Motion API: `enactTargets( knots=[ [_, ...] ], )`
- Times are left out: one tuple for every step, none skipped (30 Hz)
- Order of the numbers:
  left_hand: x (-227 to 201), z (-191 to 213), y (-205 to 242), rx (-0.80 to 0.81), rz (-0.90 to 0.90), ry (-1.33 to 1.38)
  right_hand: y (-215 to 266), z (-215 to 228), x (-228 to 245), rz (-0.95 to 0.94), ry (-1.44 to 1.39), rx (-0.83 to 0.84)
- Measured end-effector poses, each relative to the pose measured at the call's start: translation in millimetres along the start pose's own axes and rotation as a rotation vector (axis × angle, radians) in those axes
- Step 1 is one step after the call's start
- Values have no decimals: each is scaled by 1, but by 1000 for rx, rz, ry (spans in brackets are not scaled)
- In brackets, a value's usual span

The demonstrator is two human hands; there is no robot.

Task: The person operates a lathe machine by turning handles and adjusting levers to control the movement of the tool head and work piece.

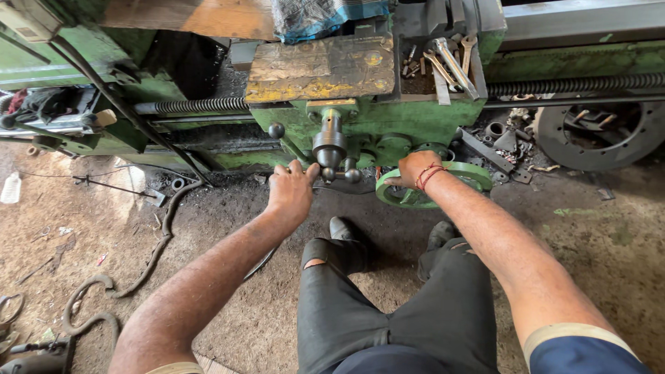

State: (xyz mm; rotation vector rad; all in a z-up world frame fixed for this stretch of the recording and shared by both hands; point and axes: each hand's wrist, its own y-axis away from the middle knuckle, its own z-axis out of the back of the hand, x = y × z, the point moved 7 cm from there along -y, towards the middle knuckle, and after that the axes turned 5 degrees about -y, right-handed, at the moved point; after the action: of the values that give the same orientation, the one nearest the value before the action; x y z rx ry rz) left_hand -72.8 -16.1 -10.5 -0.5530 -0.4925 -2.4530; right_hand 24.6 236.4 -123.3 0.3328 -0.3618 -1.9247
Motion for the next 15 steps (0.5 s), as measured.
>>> enactTargets(
  knots=[
    [-2, 0, 0, 3, -2, 0, -1, -2, -1, 2, 0, 0],
    [-2, -1, -1, 6, 1, -1, -2, -2, -1, 5, 1, 1],
    [-1, -3, -2, 10, 3, -3, -2, -3, -1, 8, 2, 2],
    [0, -1, -3, -64, -18, 69, -2, -2, 0, 15, 6, 1],
    [3, 0, -5, -137, -40, 140, -1, -3, -1, 1, 5, 12],
    [12, 0, -4, -211, -54, 205, -1, -2, -1, -6, 3, 18],
    [30, -7, -7, -203, -27, 568, -1, 0, 0, -14, 1, 24],
    [49, -14, -11, -192, -3, 928, -1, 1, 0, -5, -9, 16],
    [64, -25, -14, -180, 24, 1288, -1, 3, -1, 4, -19, 8],
    [71, -43, -13, -138, 75, 1639, 0, 3, -1, 9, -27, 3],
    [71, -64, -11, -93, 129, 1990, 1, 2, 1, 14, -25, -4],
    [67, -83, -14, -40, 176, 2340, 3, 1, 0, 11, -22, -14],
    [58, -94, -21, -107, 168, 2453, 1, 2, -1, 7, -20, -23],
    [38, -104, -31, -161, 155, 2572, 0, 2, -2, 10, -18, -30],
    [28, -110, -39, -217, 144, 2691, -5, 4, -1, 14, -15, -36]
  ],
)
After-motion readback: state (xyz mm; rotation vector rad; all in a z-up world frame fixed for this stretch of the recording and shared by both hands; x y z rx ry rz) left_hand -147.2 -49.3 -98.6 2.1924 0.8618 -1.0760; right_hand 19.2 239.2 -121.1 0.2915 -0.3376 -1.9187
